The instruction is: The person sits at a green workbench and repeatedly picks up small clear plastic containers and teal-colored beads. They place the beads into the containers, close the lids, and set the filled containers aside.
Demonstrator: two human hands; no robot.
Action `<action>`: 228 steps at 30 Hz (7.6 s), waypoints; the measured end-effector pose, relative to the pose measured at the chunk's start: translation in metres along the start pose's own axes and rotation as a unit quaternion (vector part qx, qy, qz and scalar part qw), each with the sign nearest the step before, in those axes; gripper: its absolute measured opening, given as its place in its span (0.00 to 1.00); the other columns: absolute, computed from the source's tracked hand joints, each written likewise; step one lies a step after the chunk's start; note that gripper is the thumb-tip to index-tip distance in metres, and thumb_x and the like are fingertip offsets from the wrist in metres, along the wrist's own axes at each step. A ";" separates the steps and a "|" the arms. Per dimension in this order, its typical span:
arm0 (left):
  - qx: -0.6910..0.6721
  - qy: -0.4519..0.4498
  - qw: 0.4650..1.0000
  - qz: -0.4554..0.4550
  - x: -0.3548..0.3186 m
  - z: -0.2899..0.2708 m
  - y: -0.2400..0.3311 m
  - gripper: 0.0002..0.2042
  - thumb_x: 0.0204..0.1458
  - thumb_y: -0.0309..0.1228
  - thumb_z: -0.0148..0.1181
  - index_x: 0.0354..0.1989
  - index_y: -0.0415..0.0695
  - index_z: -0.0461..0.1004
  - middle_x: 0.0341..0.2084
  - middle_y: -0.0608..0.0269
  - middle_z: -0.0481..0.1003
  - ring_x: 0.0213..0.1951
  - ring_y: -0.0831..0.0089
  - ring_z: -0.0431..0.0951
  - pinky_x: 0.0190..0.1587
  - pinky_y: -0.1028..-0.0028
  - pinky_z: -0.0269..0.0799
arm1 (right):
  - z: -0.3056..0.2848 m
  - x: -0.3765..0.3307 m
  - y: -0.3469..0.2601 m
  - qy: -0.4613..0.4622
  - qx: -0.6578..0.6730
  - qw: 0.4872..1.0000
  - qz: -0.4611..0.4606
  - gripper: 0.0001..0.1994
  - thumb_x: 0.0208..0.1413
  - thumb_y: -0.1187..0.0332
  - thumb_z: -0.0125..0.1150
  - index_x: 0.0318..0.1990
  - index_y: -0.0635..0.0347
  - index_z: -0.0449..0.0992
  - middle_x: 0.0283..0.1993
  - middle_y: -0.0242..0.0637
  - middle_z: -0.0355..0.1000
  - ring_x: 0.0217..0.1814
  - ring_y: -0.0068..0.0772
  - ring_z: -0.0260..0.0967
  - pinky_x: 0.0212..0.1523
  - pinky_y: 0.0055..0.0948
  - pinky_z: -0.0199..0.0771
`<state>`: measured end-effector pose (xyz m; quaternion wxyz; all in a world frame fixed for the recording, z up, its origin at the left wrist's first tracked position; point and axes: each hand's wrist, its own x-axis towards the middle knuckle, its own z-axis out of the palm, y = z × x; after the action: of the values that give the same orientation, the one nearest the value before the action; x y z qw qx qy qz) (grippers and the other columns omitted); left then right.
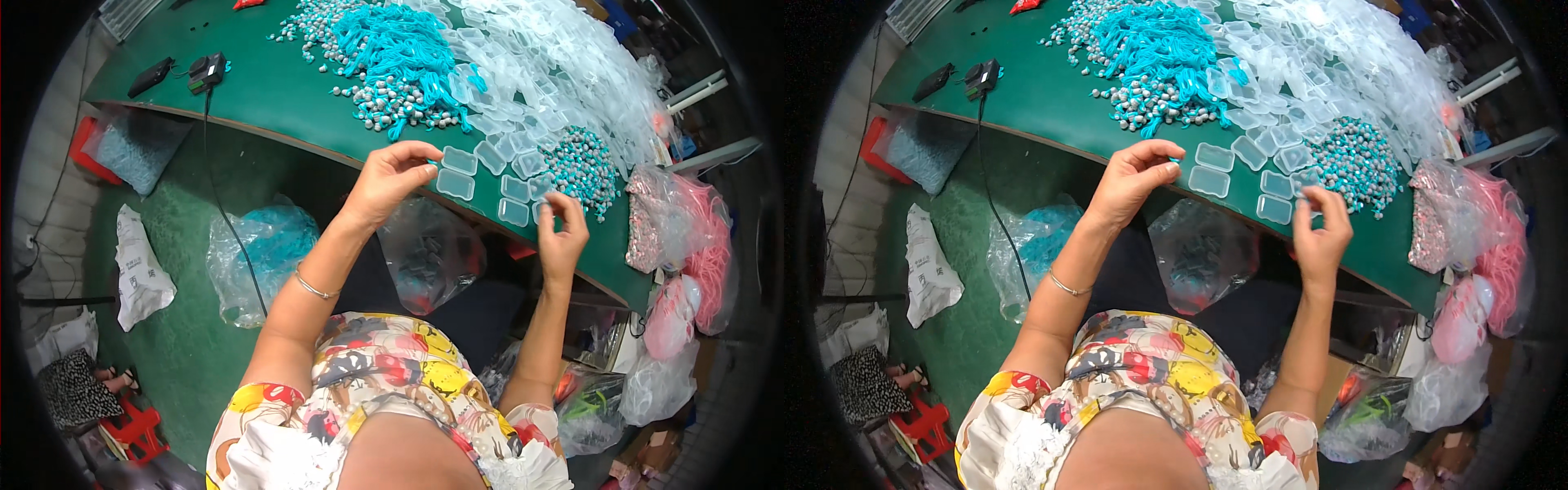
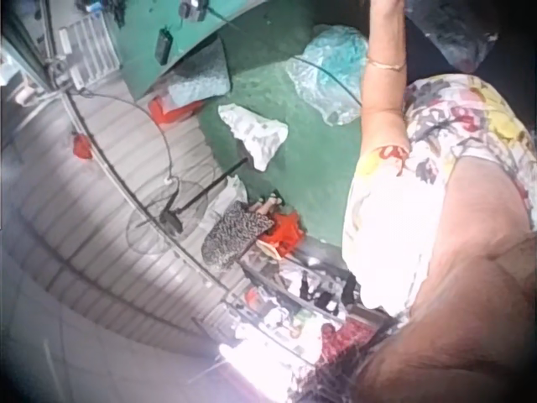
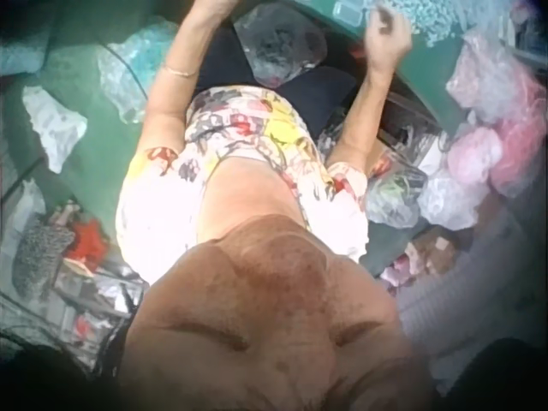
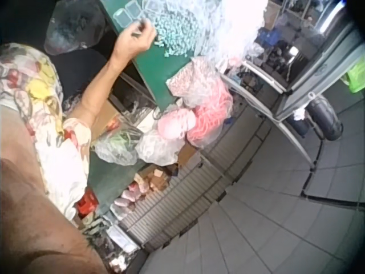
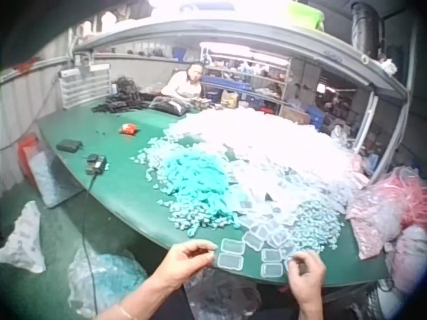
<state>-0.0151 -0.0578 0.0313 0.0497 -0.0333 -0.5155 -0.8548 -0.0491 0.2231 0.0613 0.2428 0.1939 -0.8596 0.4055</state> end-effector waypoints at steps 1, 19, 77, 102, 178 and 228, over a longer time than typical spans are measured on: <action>0.009 -0.004 1.000 0.002 0.001 0.002 -0.002 0.09 0.55 0.22 0.63 0.44 0.38 0.78 0.35 0.66 0.77 0.37 0.81 0.77 0.45 0.79 0.73 | 0.008 0.003 -0.011 -0.020 0.027 0.999 -0.018 0.08 0.50 0.83 0.60 0.38 0.65 0.78 0.35 0.38 0.74 0.36 0.30 0.72 0.41 0.27 0.73; 0.391 0.006 0.903 0.181 0.012 0.017 -0.022 0.06 0.50 0.18 0.61 0.37 0.37 0.78 0.32 0.56 0.78 0.31 0.69 0.80 0.33 0.72 0.75 | 0.068 0.025 -0.027 -0.241 0.023 0.967 -0.076 0.05 0.48 0.80 0.61 0.34 0.63 0.76 0.31 0.43 0.72 0.34 0.45 0.73 0.35 0.38 0.72; 0.546 -0.046 0.810 0.209 0.003 -0.005 -0.025 0.20 0.40 0.33 0.73 0.43 0.47 0.77 0.40 0.62 0.73 0.45 0.59 0.73 0.48 0.61 0.68 | 0.101 0.066 0.006 -0.123 -0.162 0.976 -0.079 0.09 0.48 0.65 0.66 0.38 0.54 0.80 0.36 0.35 0.78 0.41 0.42 0.75 0.40 0.45 0.68; 0.525 -0.024 0.828 0.197 0.004 -0.002 -0.021 0.21 0.37 0.33 0.74 0.42 0.46 0.75 0.35 0.63 0.74 0.41 0.59 0.73 0.44 0.61 0.68 | 0.078 0.039 -0.032 -0.230 -0.173 0.922 -0.258 0.03 0.48 0.69 0.66 0.31 0.52 0.78 0.29 0.31 0.72 0.36 0.37 0.71 0.44 0.42 0.59; 0.713 -0.001 0.671 0.203 0.070 -0.006 -0.011 0.06 0.48 0.22 0.57 0.33 0.43 0.78 0.32 0.54 0.76 0.37 0.52 0.78 0.38 0.56 0.74 | 0.078 0.042 -0.011 -0.191 0.017 0.980 -0.060 0.14 0.53 0.75 0.62 0.49 0.60 0.76 0.40 0.47 0.76 0.38 0.47 0.76 0.40 0.37 0.75; 0.530 -0.036 0.843 0.091 0.025 0.007 -0.018 0.08 0.47 0.32 0.65 0.33 0.42 0.79 0.30 0.56 0.73 0.35 0.55 0.76 0.38 0.60 0.71 | -0.044 -0.016 0.055 -0.118 -0.291 0.945 -0.088 0.19 0.51 0.61 0.68 0.51 0.53 0.77 0.50 0.35 0.71 0.54 0.41 0.66 0.55 0.42 0.60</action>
<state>-0.0425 -0.0448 0.0216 0.1188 -0.0793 -0.8858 -0.4415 -0.0537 0.2933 0.0432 0.2208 0.2363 -0.9421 0.0888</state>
